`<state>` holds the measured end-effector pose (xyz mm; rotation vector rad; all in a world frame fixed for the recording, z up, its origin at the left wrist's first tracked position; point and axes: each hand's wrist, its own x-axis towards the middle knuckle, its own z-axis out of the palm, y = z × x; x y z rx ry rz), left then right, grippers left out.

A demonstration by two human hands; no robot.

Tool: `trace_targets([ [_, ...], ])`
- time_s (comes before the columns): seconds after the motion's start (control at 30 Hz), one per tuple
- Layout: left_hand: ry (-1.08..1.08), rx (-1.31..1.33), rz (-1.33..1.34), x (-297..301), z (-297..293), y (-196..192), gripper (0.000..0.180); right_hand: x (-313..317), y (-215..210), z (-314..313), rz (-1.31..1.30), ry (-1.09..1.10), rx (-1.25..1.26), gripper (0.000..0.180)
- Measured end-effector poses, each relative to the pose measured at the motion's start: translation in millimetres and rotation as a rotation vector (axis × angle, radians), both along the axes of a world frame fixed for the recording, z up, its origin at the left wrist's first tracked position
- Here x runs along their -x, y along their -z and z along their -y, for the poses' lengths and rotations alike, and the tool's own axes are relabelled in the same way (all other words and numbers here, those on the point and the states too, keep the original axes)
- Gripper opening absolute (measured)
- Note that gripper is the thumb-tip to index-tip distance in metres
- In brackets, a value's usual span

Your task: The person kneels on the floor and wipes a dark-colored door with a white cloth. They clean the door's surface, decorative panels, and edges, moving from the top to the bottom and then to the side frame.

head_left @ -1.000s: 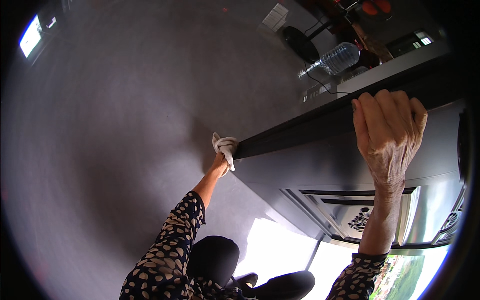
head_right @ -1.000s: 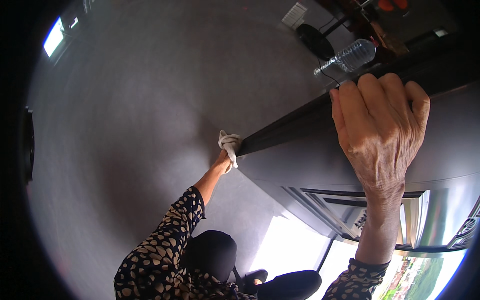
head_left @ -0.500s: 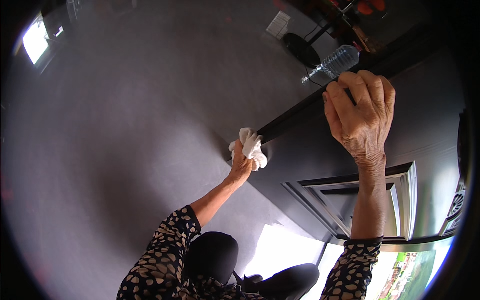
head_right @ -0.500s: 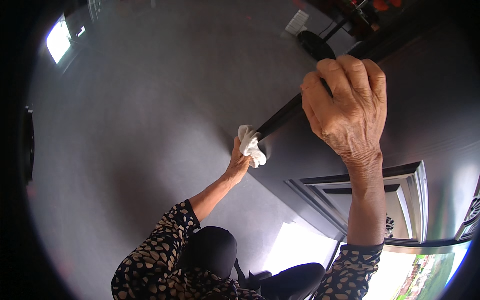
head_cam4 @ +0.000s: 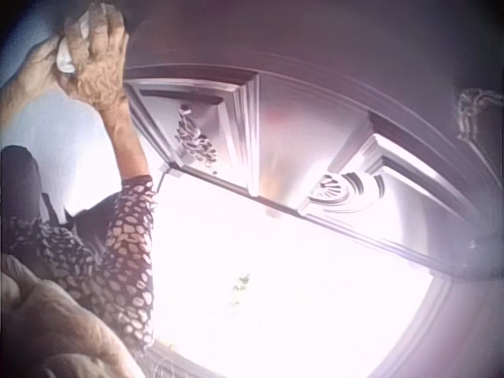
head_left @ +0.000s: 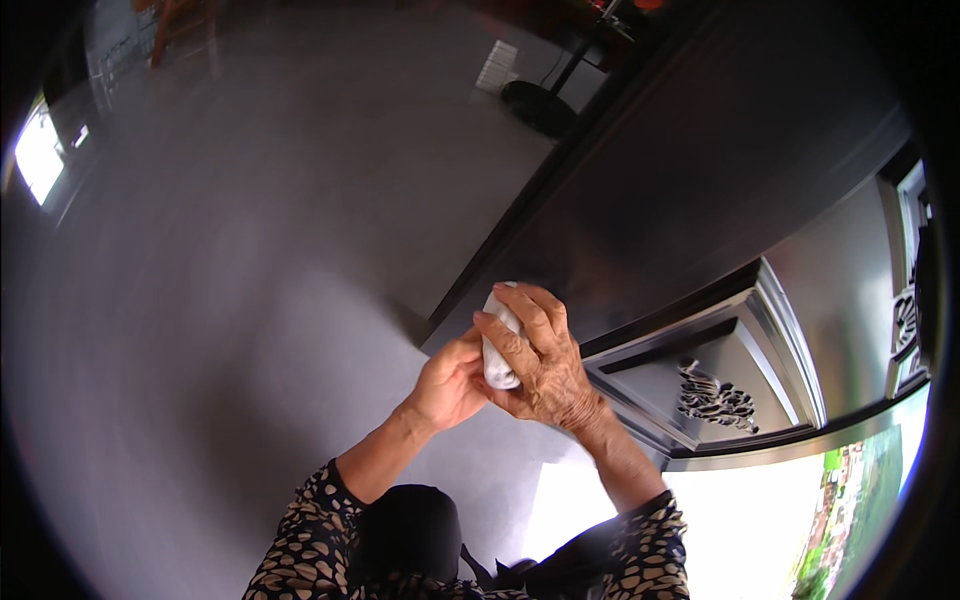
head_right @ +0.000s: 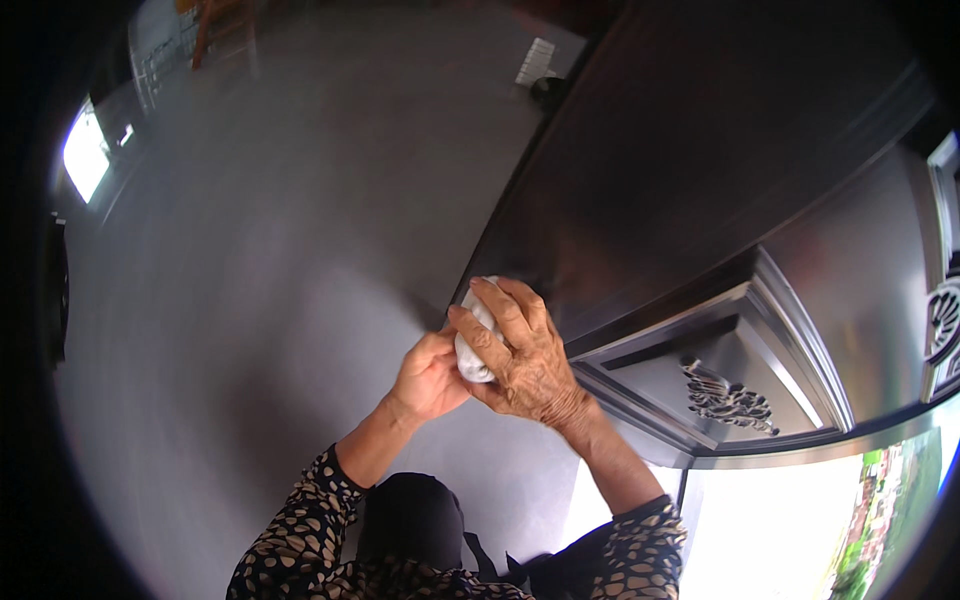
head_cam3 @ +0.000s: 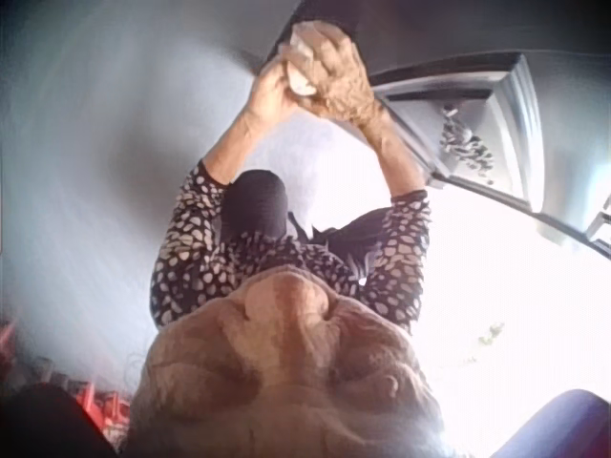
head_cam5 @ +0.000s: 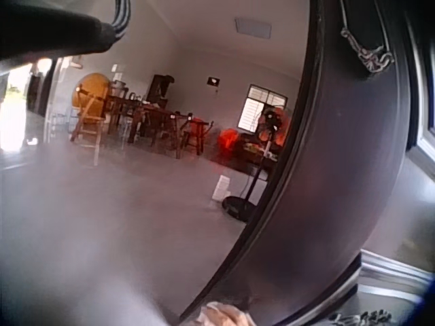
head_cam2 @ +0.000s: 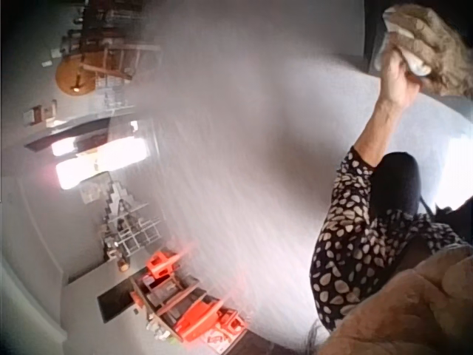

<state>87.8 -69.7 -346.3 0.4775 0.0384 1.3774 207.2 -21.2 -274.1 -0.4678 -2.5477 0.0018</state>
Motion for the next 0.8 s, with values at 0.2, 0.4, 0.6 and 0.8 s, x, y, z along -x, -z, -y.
trace_targets([
  [0.2,-0.654,-0.331,-0.899,28.6,-8.8,-28.8,0.059,-45.2,-56.0,20.2,-0.201,0.15,-0.433,0.057],
  [0.4,-0.922,-0.224,-1.194,-1.9,-50.3,-74.8,0.088,-112.0,-136.3,-9.7,-0.459,0.675,-0.957,0.058],
  [0.6,-1.036,-0.215,-1.175,-22.3,-83.3,-67.3,0.087,-98.2,-63.6,-41.4,-0.234,0.694,-1.027,0.05],
  [0.8,-0.996,-0.052,-1.196,-15.2,-77.7,-75.9,0.087,-115.6,-13.1,-22.3,0.038,0.481,-0.678,0.056],
])
